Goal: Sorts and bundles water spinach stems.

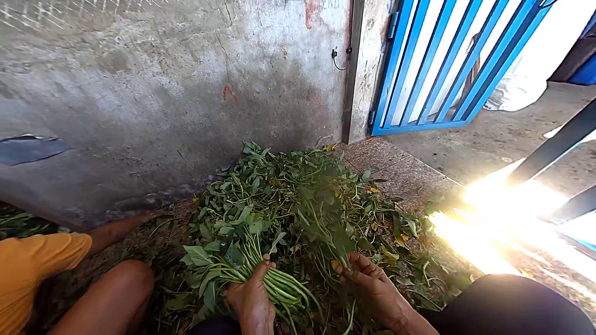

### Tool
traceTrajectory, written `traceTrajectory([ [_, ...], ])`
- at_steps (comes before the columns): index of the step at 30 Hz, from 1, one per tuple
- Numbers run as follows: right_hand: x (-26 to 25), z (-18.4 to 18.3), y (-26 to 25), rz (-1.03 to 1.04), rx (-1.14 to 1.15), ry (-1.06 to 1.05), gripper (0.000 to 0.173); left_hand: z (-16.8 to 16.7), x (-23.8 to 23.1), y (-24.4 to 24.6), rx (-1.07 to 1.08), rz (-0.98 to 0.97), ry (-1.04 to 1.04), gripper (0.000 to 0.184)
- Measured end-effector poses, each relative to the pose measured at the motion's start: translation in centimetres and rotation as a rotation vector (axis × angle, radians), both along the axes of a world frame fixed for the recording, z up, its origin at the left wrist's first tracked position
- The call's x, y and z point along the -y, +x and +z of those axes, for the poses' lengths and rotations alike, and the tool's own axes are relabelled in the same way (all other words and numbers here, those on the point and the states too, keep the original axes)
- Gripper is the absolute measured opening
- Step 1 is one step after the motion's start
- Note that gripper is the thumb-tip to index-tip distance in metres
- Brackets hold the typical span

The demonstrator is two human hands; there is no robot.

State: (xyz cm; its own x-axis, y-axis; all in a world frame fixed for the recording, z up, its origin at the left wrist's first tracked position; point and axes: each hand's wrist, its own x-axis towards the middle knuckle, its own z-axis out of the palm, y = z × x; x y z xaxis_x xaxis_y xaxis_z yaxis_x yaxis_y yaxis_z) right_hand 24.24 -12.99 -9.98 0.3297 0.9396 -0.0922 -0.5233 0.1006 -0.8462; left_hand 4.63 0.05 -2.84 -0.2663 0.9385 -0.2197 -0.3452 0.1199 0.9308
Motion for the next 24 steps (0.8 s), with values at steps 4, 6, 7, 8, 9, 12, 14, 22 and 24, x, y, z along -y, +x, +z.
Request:
traceTrajectory([
  [4, 0.2, 0.0, -1.8, 0.036, 0.079, 0.078, 0.019, -1.4, 0.1, 0.3, -0.007, -0.136, -0.089, 0.03],
  [6, 0.0, -0.3, -2.7, 0.048, 0.107, 0.099, 0.018, -2.1, 0.4, 1.0, -0.026, -0.218, -0.121, 0.032],
  [7, 0.0, -0.3, -3.1, 0.052, 0.126, 0.101, 0.018, -2.3, 0.6, 1.3, -0.025, -0.262, -0.132, 0.033],
  [8, -0.1, -0.4, -3.5, 0.056, 0.156, 0.106, 0.02, -2.4, 0.9, 1.7, -0.014, -0.302, -0.139, 0.033],
  [9, -0.1, -0.6, -3.8, 0.06, 0.193, 0.112, 0.021, -2.4, 1.1, 1.9, 0.002, -0.332, -0.14, 0.034],
  [12, -0.1, -0.8, -4.3, 0.039, 0.391, 0.135, 0.018, -2.1, 1.3, 2.1, 0.022, -0.335, -0.094, 0.038],
  [14, 0.0, -1.0, -4.4, -0.022, 0.576, 0.128, 0.02, -2.0, 1.2, 2.1, 0.017, -0.3, -0.064, 0.035],
  [22, 0.1, -2.1, -4.6, -0.411, 1.108, 0.013, 0.029, -1.1, 0.1, 1.1, 0.005, 0.062, 0.006, 0.032],
  [24, 0.0, -2.1, -4.8, -0.464, 1.186, 0.02, 0.03, -0.6, -0.1, 0.6, -0.037, 0.059, 0.043, 0.035],
])
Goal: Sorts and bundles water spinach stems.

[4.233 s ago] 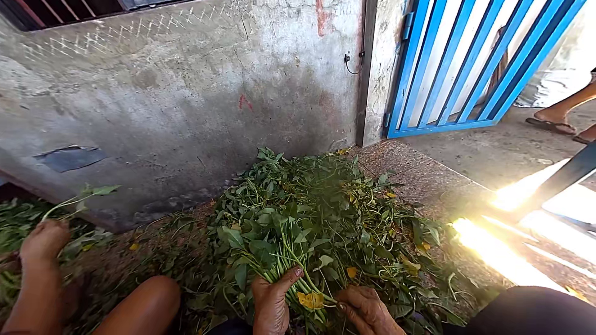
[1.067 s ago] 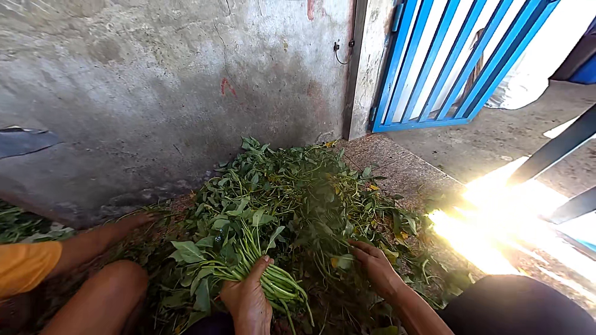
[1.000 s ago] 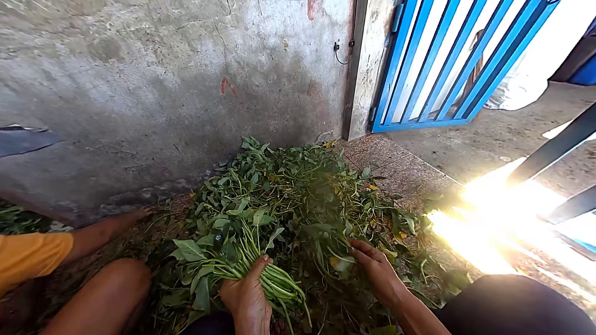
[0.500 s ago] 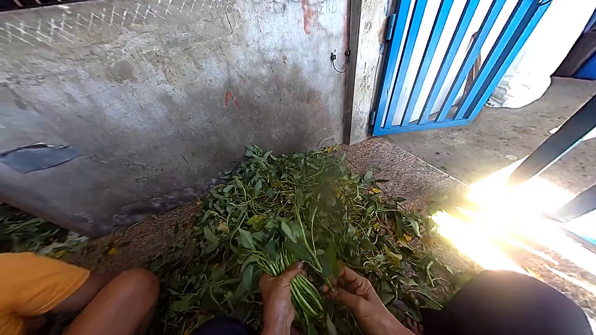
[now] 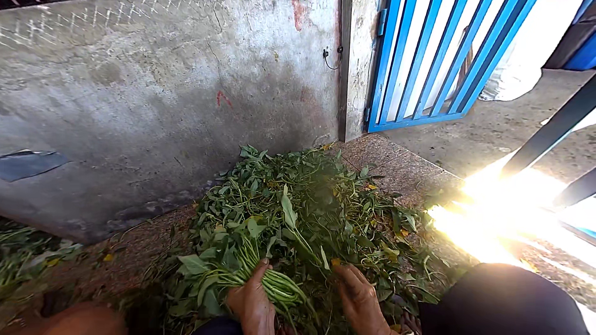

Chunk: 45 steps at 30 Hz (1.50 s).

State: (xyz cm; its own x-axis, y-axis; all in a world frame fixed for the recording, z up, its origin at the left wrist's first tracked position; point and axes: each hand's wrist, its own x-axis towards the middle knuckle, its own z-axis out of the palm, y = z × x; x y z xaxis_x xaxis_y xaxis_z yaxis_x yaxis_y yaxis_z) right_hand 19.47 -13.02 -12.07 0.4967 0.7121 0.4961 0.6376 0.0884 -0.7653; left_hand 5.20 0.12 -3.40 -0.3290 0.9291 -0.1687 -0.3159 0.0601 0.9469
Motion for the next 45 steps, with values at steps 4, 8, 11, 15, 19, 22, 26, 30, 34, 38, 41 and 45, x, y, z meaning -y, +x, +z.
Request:
traceTrajectory([
  [4, -0.3, 0.1, -0.9, 0.021, 0.136, 0.024, 0.028, 0.6, 0.7, 0.1, -0.017, -0.194, -0.003, 0.033],
  [8, -0.3, -0.3, -1.8, 0.09, 0.248, 0.017, 0.028, -0.2, 0.6, 0.3, 0.006, -0.307, -0.018, 0.031],
  [11, -0.1, -0.6, -1.8, 0.101, 0.343, 0.015, 0.029, -0.2, 0.4, 0.1, -0.059, -0.347, -0.015, 0.035],
  [15, -0.1, -0.5, -1.4, 0.062, 0.443, -0.008, 0.024, -0.1, 0.6, 0.1, -0.106, -0.383, 0.012, 0.041],
  [19, -0.4, 3.1, -1.2, 0.253, 0.038, -0.417, 0.04, -0.3, 0.9, 0.2, -0.048, -0.483, 0.067, 0.044],
  [22, -1.4, 4.0, 0.0, 0.492, -0.433, -0.438, 0.032, -0.3, 1.0, 0.2, 0.007, -0.534, 0.091, 0.046],
  [26, -1.8, 5.5, 0.2, 0.591, -1.128, -0.234, 0.018, -0.4, 1.0, 0.0, 0.049, -0.541, 0.099, 0.043],
  [30, -2.0, 5.6, 0.0, 0.617, -1.153, -0.183, 0.026, -0.5, 1.2, 0.1, 0.068, -0.576, 0.096, 0.046],
  [34, -2.4, 5.1, -1.4, 0.426, -1.031, -0.07, 0.02, -0.3, 1.3, 0.6, 0.119, -0.581, 0.09, 0.039],
  [38, -0.8, 3.5, -0.9, 0.307, -0.075, -0.179, 0.021, -0.1, 1.0, 1.0, 0.133, -0.409, 0.06, 0.031],
  [41, 2.3, 3.2, 0.4, 0.291, 0.383, -0.354, 0.007, 0.2, -0.1, 0.2, 0.124, -0.265, 0.042, 0.028],
  [45, 5.9, 5.2, 3.3, 0.356, 0.244, -1.317, 0.038, 0.9, -0.8, -1.1, 0.035, -0.135, 0.073, 0.032],
])
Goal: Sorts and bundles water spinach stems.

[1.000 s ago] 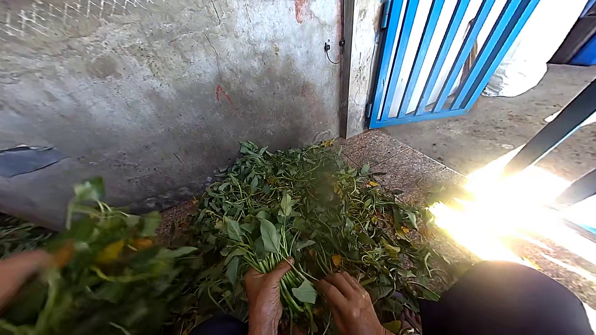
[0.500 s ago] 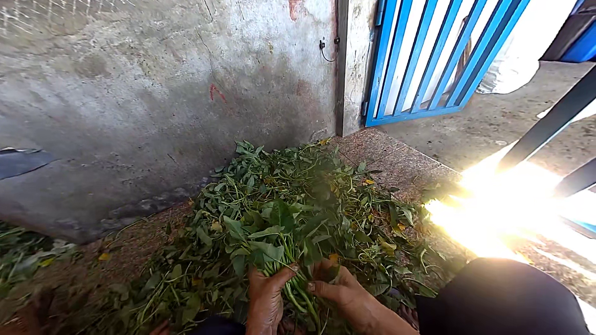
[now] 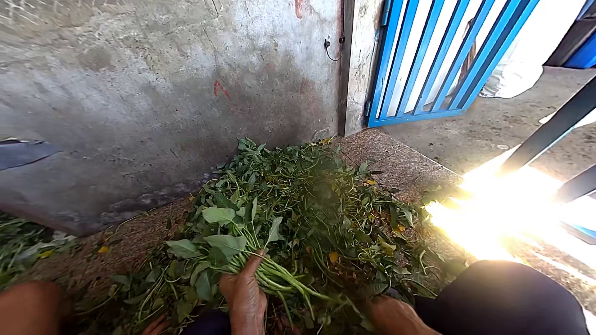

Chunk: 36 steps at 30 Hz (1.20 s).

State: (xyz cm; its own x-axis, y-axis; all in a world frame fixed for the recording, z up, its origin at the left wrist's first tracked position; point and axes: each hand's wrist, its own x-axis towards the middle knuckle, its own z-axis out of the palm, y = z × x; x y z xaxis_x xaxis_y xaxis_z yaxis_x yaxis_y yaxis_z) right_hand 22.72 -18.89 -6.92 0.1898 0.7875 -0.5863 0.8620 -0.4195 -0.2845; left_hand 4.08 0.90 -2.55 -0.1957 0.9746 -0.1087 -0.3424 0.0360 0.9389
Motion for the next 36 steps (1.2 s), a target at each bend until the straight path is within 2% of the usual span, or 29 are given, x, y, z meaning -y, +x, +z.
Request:
traceTrajectory([
  [1, 0.0, 0.4, 0.6, -0.036, 0.033, -0.135, 0.054, 0.0, 0.0, 0.0, -0.04, 0.014, 0.014, 0.033],
  [2, -0.1, 1.2, 1.1, -0.047, 0.065, -0.156, 0.066, -0.1, 0.1, 0.1, -0.07, 0.022, 0.024, 0.035],
  [3, -0.4, 2.2, 1.4, -0.037, 0.069, -0.084, 0.066, -0.3, 0.3, 0.3, -0.088, 0.022, 0.024, 0.037],
  [6, -2.2, 3.4, 0.7, 0.008, -0.065, 0.471, 0.04, -0.7, 1.1, 1.3, -0.097, -0.022, -0.015, 0.041],
  [8, -4.6, 2.5, -1.0, 0.005, -0.212, 0.704, 0.038, -0.8, 1.5, 2.0, -0.085, -0.066, -0.04, 0.043],
  [10, -6.5, 1.5, -2.1, 0.036, -0.357, 0.655, 0.045, -0.8, 1.9, 2.4, -0.068, -0.093, -0.061, 0.043],
  [12, -7.7, 0.4, -2.7, 0.039, -0.444, 0.666, 0.04, -0.6, 1.7, 2.2, -0.044, -0.108, -0.078, 0.041],
  [15, -7.8, 0.0, -2.8, 0.024, -0.606, 0.731, 0.033, -0.8, 1.6, 1.4, 0.015, -0.161, -0.134, 0.032],
  [19, -7.8, 0.3, -1.8, 0.127, -0.746, 0.717, 0.032, -0.8, 1.4, 1.0, 0.047, -0.271, -0.234, 0.035],
  [21, -7.4, 0.2, -1.8, 0.116, -0.773, 0.711, 0.034, -0.7, 1.4, 1.0, 0.055, -0.287, -0.253, 0.032],
  [25, -4.2, 0.0, -0.9, 0.092, -0.576, 0.642, 0.036, -0.1, 0.7, 0.5, 0.041, -0.072, -0.219, 0.032],
  [27, -1.4, 0.1, 0.6, 0.072, -0.557, 0.616, 0.035, 0.2, 0.3, 0.1, 0.047, 0.019, -0.202, 0.032],
  [31, 2.8, 1.9, 2.6, -0.006, -0.538, 0.514, 0.037, 0.1, 0.9, 0.5, 0.071, 0.04, -0.204, 0.034],
  [36, 6.9, 3.7, 5.0, -0.012, -0.209, 0.329, 0.033, 0.5, -0.4, -0.7, 0.108, 0.124, -0.16, 0.033],
])
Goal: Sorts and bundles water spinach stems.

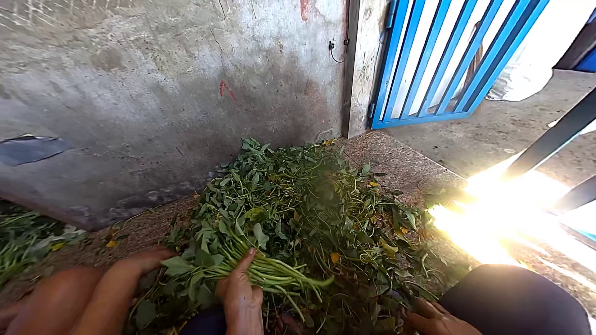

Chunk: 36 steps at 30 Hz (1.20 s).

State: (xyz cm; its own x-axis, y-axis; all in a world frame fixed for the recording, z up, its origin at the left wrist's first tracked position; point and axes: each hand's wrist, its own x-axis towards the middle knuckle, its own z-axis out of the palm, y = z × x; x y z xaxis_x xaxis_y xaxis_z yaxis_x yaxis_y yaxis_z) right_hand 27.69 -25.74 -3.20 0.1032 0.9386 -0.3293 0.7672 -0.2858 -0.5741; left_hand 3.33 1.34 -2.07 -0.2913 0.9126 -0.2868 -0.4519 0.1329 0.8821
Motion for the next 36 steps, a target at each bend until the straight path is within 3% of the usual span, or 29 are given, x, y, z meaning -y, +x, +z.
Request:
traceTrajectory([
  [2, -0.8, 0.6, -0.4, -0.031, 0.057, 0.16, 0.041, 0.4, 0.8, 0.9, 0.012, -0.068, 0.018, 0.034],
  [5, -5.5, 1.0, -2.6, -0.123, -0.055, 0.441, 0.069, 1.1, 3.1, 3.2, 0.026, -0.196, 0.037, 0.035],
  [7, -9.4, 0.6, -4.1, -0.112, -0.158, 0.511, 0.086, 2.1, 4.6, 4.5, 0.028, -0.244, 0.051, 0.035],
  [8, -11.0, 0.7, -4.6, -0.061, -0.272, 0.473, 0.087, 2.7, 5.2, 5.0, 0.026, -0.256, 0.057, 0.034],
  [11, -14.8, 0.0, -5.5, 0.119, -0.629, 0.345, 0.061, 4.6, 6.2, 5.1, 0.049, -0.284, 0.036, 0.033],
  [15, -16.0, 0.0, -4.9, 0.256, -1.014, 0.255, 0.029, 6.5, 5.6, 3.1, 0.199, -0.368, -0.174, 0.027],
  [19, -15.7, 1.3, -4.9, 0.313, -1.079, 0.035, 0.027, 7.4, 5.9, 2.1, 0.272, -0.376, -0.302, 0.023],
  [25, -15.4, 1.2, -3.4, 0.443, -1.107, -0.171, 0.018, 6.4, 6.5, 1.8, 0.228, -0.486, -0.365, 0.034],
  [31, -13.0, 0.7, -4.5, 0.25, -1.255, -0.12, 0.024, 6.1, 6.4, 2.9, 0.252, -0.459, -0.345, 0.036],
  [36, -12.1, -0.2, -4.7, 0.277, -1.451, -0.12, 0.028, 6.6, 7.2, 3.1, 0.299, -0.51, -0.361, 0.029],
])
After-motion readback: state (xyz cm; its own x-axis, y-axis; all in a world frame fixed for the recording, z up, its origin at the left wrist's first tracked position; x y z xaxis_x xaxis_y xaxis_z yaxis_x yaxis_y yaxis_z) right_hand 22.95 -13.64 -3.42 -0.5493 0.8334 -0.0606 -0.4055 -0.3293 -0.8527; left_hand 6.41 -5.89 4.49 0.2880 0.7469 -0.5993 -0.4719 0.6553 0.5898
